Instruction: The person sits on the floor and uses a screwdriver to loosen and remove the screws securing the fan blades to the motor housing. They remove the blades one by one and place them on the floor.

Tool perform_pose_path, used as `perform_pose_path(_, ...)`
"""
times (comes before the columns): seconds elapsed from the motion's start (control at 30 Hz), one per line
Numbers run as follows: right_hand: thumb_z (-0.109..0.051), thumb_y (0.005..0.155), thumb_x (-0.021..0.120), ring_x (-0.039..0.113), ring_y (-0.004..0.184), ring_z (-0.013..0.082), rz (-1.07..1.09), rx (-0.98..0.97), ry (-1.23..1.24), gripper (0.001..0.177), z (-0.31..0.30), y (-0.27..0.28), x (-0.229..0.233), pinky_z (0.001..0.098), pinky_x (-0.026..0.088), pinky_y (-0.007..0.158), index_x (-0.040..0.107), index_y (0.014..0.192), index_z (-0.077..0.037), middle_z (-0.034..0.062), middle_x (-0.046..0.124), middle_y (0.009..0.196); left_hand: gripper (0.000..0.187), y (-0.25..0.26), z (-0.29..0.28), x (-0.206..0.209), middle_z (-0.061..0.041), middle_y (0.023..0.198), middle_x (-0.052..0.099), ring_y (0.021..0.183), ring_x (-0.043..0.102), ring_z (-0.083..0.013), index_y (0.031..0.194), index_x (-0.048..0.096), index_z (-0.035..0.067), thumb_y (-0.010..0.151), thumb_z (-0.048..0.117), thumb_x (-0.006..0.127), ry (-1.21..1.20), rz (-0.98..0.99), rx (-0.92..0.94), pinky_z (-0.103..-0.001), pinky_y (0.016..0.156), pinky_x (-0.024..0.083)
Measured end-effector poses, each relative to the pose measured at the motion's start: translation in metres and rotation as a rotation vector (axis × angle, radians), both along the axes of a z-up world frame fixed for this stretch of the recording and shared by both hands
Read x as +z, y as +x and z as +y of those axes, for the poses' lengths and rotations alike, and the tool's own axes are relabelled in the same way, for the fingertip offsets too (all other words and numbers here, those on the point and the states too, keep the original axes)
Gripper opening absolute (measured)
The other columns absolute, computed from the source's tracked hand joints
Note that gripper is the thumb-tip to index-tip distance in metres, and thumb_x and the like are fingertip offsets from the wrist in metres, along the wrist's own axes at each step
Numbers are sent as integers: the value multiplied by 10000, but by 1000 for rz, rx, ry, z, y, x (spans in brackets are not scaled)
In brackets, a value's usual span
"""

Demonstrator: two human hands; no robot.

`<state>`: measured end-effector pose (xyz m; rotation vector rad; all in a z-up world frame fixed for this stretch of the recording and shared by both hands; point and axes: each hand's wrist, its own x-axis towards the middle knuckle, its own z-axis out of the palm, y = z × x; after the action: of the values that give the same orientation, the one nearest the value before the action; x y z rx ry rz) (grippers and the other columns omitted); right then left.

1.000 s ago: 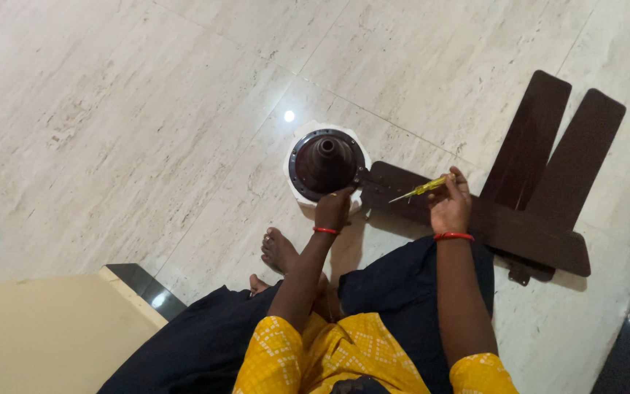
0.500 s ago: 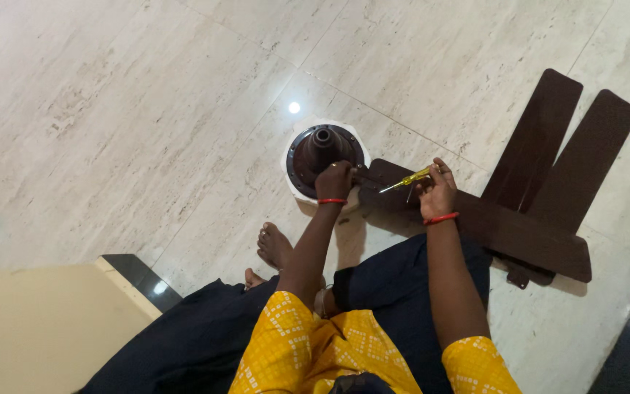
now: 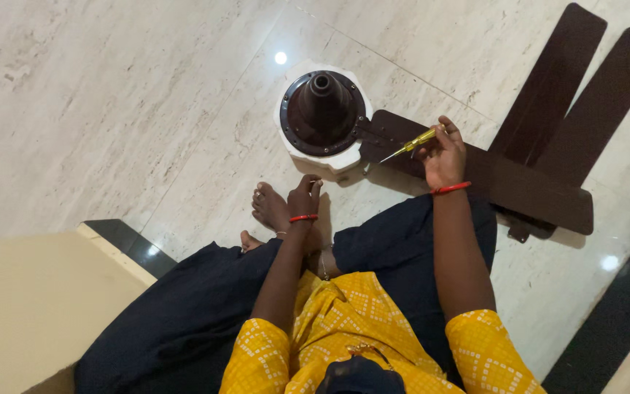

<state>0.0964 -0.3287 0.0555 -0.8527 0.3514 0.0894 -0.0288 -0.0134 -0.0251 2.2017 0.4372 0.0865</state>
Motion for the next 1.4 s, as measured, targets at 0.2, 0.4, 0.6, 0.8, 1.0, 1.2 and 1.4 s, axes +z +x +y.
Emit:
perform_pose_path(0.2, -126, 1041, 637, 642, 876, 101, -6, -14, -106, 216, 5, -14, 5, 268, 524, 679, 642, 1256, -151, -17, 676, 1026, 114, 3, -18, -24, -58, 924, 749, 893, 688, -298, 966, 763, 184, 885, 229, 697, 324, -187, -176, -436, 773, 544)
perform_pose_path(0.4, -125, 1020, 647, 626, 870, 95, 31, 3, -139, 232, 8, -9, -2, 272, 520, 681, 651, 1248, -168, -24, 664, 1037, 63, -5, -33, -45, -68, 910, 720, 874, 682, -308, 945, 742, 172, 897, 199, 713, 315, -162, -183, -449, 771, 540)
perform_pose_path(0.6, -124, 1013, 651, 619, 872, 92, 52, 2, -158, 233, 10, -6, -1, 270, 519, 691, 650, 1243, -163, -24, 658, 1042, 338, -10, -37, -23, -118, 942, 683, 869, 667, -333, 1119, 641, 90, 811, 166, 760, 75, -72, -104, -464, 745, 520)
perform_pose_path(0.8, -110, 1001, 673, 622, 846, 95, -3, -106, -179, 240, 8, 13, 9, 277, 506, 669, 648, 1237, -140, -25, 666, 988, 233, -10, -58, 9, -53, 1000, 695, 963, 651, -249, 1066, 669, 136, 844, 155, 735, 529, -444, -339, -453, 802, 515)
perform_pose_path(1.0, -110, 1006, 678, 618, 787, 82, -6, -189, -260, 230, 1, 20, 4, 247, 500, 620, 650, 1233, -125, -26, 658, 946, 247, 45, -96, -16, -102, 1080, 695, 988, 660, -239, 1091, 712, 55, 855, 88, 647, 720, -612, -479, -338, 835, 532)
perform_pose_path(1.2, -98, 1013, 676, 630, 777, 87, -41, -235, -316, 217, -5, 22, -1, 248, 498, 602, 657, 1229, -108, -14, 667, 940, 84, 68, -106, -51, -80, 768, 683, 821, 660, -244, 743, 704, 88, 809, 101, 653, 850, -431, -662, -388, 788, 537)
perform_pose_path(1.4, -96, 1002, 678, 625, 801, 94, 12, -190, -242, 218, -4, 29, -5, 261, 502, 634, 666, 1217, -128, -17, 669, 958, 122, 13, -97, -56, -93, 821, 695, 886, 645, -246, 753, 703, 68, 823, 143, 637, 805, -467, -740, -391, 813, 517)
